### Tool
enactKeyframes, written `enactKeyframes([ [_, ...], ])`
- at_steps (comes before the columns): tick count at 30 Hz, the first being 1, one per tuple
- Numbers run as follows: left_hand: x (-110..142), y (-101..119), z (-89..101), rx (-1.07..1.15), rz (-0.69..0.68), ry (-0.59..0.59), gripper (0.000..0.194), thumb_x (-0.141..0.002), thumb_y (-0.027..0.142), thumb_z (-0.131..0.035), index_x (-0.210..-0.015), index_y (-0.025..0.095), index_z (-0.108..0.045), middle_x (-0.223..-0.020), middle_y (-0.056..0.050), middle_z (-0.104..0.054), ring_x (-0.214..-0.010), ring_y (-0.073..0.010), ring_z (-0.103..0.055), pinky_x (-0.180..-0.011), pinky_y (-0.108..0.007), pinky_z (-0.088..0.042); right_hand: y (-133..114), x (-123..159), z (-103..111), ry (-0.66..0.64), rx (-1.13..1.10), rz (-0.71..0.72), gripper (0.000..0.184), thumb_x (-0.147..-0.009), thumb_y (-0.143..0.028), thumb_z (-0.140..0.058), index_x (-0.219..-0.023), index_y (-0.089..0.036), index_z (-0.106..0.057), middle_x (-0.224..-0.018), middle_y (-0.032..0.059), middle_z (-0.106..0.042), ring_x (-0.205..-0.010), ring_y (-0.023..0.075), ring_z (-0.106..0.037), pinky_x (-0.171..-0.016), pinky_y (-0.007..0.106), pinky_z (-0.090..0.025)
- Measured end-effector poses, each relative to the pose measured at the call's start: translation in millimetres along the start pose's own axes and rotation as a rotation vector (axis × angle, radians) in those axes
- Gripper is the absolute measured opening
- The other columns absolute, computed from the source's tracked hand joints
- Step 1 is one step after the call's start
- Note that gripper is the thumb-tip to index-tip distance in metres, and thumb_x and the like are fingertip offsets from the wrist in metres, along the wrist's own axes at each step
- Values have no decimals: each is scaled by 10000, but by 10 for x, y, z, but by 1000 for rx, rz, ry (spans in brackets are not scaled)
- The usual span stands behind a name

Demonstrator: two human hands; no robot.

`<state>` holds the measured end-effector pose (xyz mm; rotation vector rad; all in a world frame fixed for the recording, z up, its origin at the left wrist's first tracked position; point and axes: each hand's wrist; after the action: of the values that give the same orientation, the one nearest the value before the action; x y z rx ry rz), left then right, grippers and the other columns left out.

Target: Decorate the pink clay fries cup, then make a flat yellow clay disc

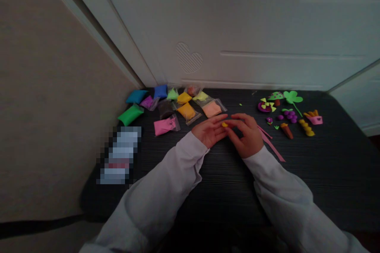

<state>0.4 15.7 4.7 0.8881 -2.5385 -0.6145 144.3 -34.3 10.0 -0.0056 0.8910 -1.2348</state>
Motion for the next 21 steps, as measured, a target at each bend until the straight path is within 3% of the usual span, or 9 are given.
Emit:
enactKeyframes([
  [4,14,36,-75,111,34,-10,583,-759,542,-299,-1198,173,-401,-1081,-124,-559,-862,-191,-573,-789,-344,-414,-95,6,-48,-48,-1,67,155,-737,-277,-528,-867,-230,-597,-941,31,-610,-940,185,-508,-881,409,-314],
  [6,3,52,-85,133,8,10,689,-727,634,-232,-1228,176,-356,-1139,-140,-519,-939,-217,-549,-820,-356,-395,-169,16,-88,-110,7,119,160,-755,-280,-508,-886,-245,-593,-926,2,-637,-955,178,-510,-924,423,-253],
  [11,-28,91,-11,164,-157,42,707,-721,659,-167,-1254,214,-305,-1218,-107,-459,-1110,-217,-446,-925,-363,-310,-310,51,-139,-239,41,182,291,-807,-295,-429,-1079,-246,-519,-1093,0,-588,-1104,180,-429,-998,453,-115],
  [14,-41,84,21,166,-151,46,710,-716,666,-156,-1246,223,-317,-1233,-99,-445,-1140,-218,-415,-945,-385,-286,-330,62,-149,-343,66,206,424,-818,-361,-385,-1213,-208,-397,-1244,24,-462,-1197,202,-322,-1008,483,-64],
  [18,-34,65,5,168,-82,26,734,-702,676,-198,-1200,170,-387,-1231,-114,-449,-1139,-231,-413,-936,-372,-311,-273,59,-150,-335,134,132,535,-803,-428,-374,-1261,-154,-327,-1295,62,-394,-1242,244,-228,-997,524,-44],
  [21,-16,97,-3,176,-154,46,705,-709,667,-198,-1168,178,-416,-1221,-104,-462,-1124,-226,-431,-919,-359,-338,-247,57,-130,-330,144,124,496,-795,-430,-387,-1228,-189,-384,-1296,53,-395,-1243,252,-221,-993,530,-45],
])
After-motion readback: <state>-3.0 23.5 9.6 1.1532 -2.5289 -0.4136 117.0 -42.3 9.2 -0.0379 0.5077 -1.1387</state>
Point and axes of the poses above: each hand's wrist, its own x-axis away from the middle knuckle, its own z-axis out of the back of the hand, y = z × x
